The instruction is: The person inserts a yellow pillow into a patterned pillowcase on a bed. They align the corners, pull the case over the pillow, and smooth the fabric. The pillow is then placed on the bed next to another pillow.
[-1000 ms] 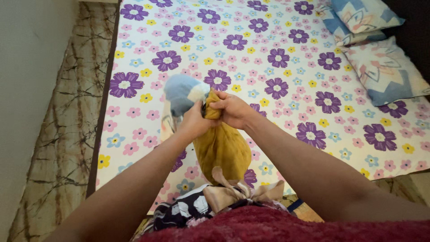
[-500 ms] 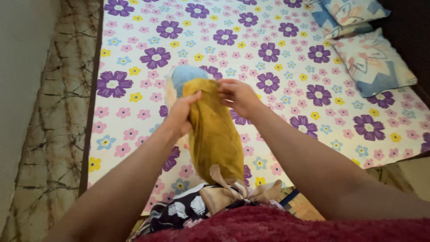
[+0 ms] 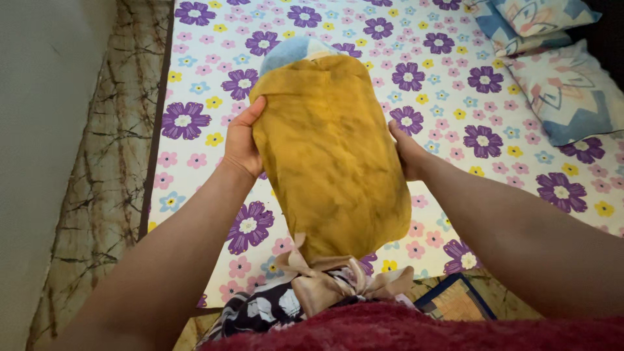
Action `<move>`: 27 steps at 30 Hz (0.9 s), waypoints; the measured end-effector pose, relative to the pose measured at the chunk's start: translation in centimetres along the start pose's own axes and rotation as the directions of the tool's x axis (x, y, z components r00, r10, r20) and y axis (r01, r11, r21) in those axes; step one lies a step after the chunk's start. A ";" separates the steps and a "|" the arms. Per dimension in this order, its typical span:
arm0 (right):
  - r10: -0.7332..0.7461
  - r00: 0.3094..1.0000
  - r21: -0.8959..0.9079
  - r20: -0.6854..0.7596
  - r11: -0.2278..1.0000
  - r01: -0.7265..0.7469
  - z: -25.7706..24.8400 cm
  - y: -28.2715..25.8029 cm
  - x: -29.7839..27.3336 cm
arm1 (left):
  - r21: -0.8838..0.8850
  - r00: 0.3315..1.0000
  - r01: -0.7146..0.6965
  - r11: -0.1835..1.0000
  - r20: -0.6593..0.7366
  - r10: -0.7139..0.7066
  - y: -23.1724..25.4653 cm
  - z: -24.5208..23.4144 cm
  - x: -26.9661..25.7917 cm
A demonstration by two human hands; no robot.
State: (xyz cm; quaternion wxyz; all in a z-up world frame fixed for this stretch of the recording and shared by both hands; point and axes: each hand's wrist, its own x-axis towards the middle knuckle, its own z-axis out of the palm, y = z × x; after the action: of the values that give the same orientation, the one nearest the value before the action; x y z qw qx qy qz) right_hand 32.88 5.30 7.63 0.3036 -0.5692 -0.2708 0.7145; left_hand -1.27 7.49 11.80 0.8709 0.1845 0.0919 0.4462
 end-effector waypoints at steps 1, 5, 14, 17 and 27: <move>0.005 0.996 0.002 0.085 1.000 -0.005 0.2 -0.5 -0.3 | 0.011 1.000 -0.012 1.000 -0.005 0.012 0.2 -0.2 0.2; -0.083 0.989 -0.054 0.119 0.995 0.089 -0.1 -0.6 0.5 | 0.101 0.995 -0.098 0.990 -0.022 0.100 1.8 -1.1 0.3; -0.149 0.971 0.280 0.185 0.955 0.093 -2.7 1.4 5.4 | 0.102 0.973 -0.039 0.994 -0.221 0.061 2.9 -0.2 -5.1; -0.149 0.954 0.237 0.259 0.968 0.087 -1.7 1.5 5.1 | 0.148 0.953 -0.032 0.988 -0.295 0.075 2.5 -0.9 -6.3; -0.233 0.925 0.219 0.299 0.961 0.171 -0.1 3.7 4.2 | 0.157 0.894 0.052 0.986 -0.448 0.024 0.9 -3.8 -9.2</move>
State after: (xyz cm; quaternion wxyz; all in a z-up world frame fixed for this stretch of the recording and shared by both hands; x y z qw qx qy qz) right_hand 31.81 5.92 2.16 0.3802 -0.3824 -0.3052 0.7849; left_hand -8.55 1.48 8.64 0.8112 0.1476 0.3279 0.4612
